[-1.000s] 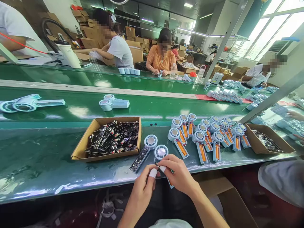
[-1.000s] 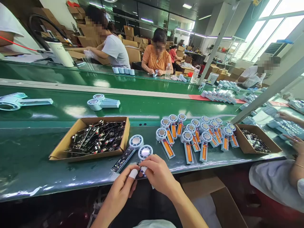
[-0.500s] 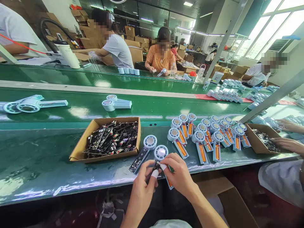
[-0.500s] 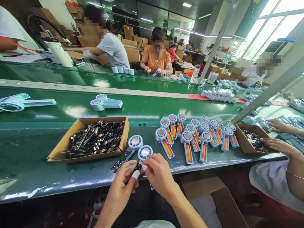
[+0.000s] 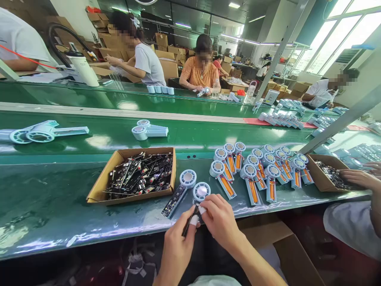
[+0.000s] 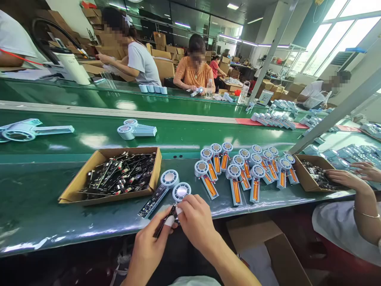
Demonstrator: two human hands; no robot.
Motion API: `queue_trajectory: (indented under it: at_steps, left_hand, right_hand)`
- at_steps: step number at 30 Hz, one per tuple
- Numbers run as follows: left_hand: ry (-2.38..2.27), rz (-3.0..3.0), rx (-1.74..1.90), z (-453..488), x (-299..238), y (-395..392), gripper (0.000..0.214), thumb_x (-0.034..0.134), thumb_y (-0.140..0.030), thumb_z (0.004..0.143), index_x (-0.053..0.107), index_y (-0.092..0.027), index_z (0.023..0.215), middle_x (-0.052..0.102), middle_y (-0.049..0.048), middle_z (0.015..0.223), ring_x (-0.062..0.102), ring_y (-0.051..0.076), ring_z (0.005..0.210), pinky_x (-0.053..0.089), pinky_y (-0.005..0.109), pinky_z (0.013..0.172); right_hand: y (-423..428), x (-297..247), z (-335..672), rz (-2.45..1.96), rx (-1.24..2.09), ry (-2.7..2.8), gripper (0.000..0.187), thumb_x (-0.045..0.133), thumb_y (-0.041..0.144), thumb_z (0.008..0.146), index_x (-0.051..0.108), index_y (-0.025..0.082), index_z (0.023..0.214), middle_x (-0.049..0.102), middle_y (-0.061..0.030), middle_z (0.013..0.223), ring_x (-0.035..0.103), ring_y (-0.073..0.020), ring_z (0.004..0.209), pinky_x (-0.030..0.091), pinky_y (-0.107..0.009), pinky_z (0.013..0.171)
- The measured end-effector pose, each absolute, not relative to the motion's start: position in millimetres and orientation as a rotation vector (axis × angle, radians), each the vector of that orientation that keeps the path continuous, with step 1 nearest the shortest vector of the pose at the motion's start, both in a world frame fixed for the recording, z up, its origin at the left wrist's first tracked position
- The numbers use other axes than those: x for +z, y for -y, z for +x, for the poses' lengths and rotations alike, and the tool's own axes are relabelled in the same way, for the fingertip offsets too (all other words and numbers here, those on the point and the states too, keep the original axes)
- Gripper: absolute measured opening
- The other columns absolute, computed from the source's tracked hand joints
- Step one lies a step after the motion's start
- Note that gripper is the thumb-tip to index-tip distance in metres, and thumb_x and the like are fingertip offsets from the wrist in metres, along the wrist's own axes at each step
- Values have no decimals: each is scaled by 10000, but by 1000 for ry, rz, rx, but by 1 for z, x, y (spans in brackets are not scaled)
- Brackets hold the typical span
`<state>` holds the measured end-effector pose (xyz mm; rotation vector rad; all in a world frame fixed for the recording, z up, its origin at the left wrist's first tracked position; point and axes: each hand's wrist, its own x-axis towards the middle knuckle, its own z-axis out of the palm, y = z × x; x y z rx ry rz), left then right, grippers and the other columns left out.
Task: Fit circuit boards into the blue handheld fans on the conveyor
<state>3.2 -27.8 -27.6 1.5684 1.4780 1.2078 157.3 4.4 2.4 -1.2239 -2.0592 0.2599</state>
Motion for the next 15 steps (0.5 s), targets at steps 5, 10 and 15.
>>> queue_trajectory:
  at_steps: [5, 10, 15]
  left_hand:
    - [-1289, 1498, 1091, -13, -15, 13, 315, 554, -385, 907, 766, -198, 1044, 755, 42, 750, 705, 184, 617, 593, 257, 550]
    - [-1241, 1555, 1062, -16, -13, 10, 280, 558, -378, 902, 770, -210, 973, 734, 29, 701, 704, 188, 637, 595, 267, 613]
    - [-1306, 1479, 1010, -17, -19, 11, 325, 538, -381, 900, 673, -222, 1150, 791, 68, 916, 750, 215, 729, 619, 351, 748]
  right_hand:
    - [-15, 13, 168, -1163, 790, 1934, 183, 575, 144, 937, 729, 215, 1008, 673, -46, 925, 647, -165, 799, 523, -262, 702]
    - [-15, 19, 167, -1204, 724, 2015, 198, 586, 96, 908, 747, 210, 933, 678, -50, 904, 635, -186, 830, 516, -299, 747]
    - [-14, 22, 181, -1170, 832, 1913, 231, 548, 147, 952, 714, 233, 1088, 674, -63, 1053, 642, -179, 896, 533, -287, 783]
